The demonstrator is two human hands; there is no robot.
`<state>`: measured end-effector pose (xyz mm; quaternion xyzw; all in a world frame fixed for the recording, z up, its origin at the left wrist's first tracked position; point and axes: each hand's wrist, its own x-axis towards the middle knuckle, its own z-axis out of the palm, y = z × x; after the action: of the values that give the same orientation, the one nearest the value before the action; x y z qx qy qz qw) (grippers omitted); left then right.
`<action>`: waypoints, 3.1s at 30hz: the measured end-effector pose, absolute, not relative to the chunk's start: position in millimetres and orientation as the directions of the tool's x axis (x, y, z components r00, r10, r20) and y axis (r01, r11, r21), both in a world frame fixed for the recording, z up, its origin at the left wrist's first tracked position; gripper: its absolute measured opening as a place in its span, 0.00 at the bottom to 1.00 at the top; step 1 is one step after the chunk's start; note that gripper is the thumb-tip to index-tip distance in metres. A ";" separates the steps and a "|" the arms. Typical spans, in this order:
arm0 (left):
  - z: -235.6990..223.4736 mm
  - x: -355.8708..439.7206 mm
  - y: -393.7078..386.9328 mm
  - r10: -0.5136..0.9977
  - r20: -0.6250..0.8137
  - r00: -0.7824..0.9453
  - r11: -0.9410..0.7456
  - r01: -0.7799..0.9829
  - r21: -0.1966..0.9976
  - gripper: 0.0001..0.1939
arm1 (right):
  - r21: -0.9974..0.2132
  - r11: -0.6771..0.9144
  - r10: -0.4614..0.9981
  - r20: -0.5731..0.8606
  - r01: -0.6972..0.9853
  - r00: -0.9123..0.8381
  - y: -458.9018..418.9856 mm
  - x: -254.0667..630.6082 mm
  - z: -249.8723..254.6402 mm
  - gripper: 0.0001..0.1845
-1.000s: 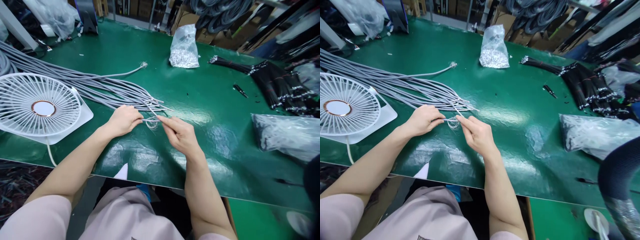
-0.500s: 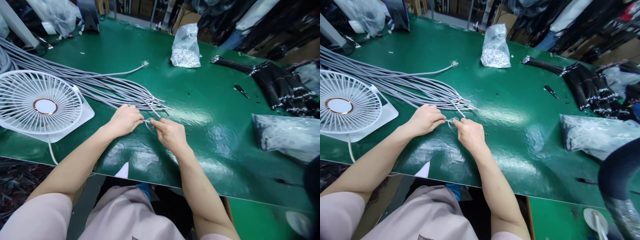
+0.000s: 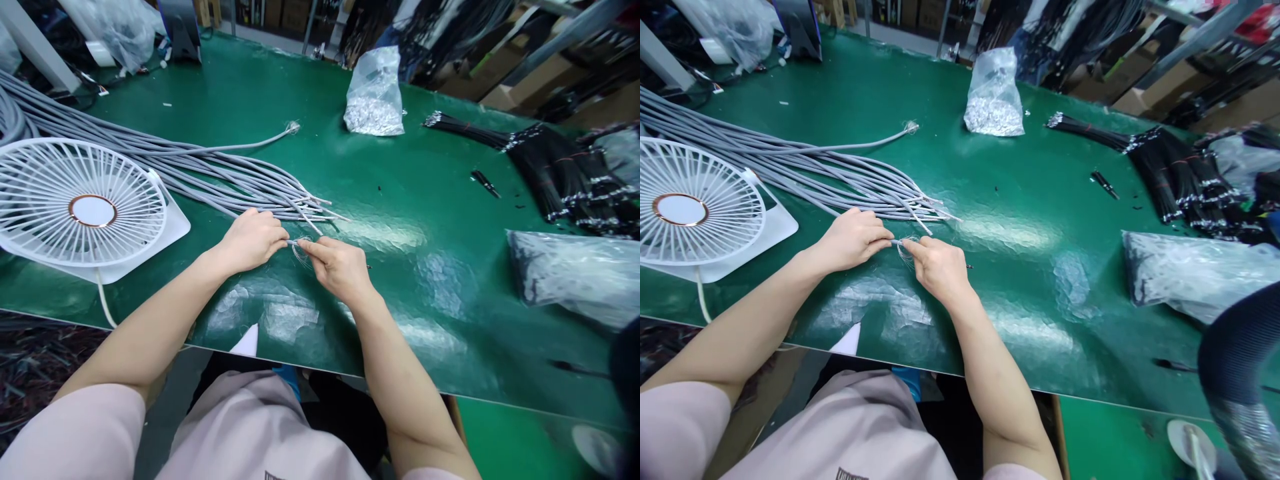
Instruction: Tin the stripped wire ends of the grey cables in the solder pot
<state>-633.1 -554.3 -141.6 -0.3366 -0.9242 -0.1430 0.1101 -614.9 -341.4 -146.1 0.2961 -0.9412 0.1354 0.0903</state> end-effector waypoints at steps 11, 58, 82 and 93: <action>-139.1 -632.9 -553.8 0.590 0.279 -0.758 0.740 0.646 0.190 0.09 | -0.251 0.770 -0.525 0.274 -0.586 -0.806 -340.7 -617.5 -149.0 0.17; -136.3 -630.6 -554.2 0.569 0.211 -0.795 0.747 0.607 0.273 0.10 | -0.814 0.408 -0.360 0.272 -0.413 -0.892 -344.6 -634.0 -170.3 0.15; -135.0 -626.6 -541.0 0.533 0.403 -0.744 0.334 0.623 0.708 0.05 | -0.960 0.264 -0.304 0.009 -0.094 -0.953 -347.0 -639.4 -155.6 0.17; -133.7 -622.2 -534.6 0.492 0.170 -0.854 0.469 0.424 0.774 0.11 | -0.874 0.306 -0.421 0.232 -0.378 -0.877 -345.3 -633.7 -154.5 0.16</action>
<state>-622.2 -534.6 -133.7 -0.2674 -0.8563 -0.4402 -0.0383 -633.7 -345.3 -154.5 0.2474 -0.8077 0.5348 -0.0199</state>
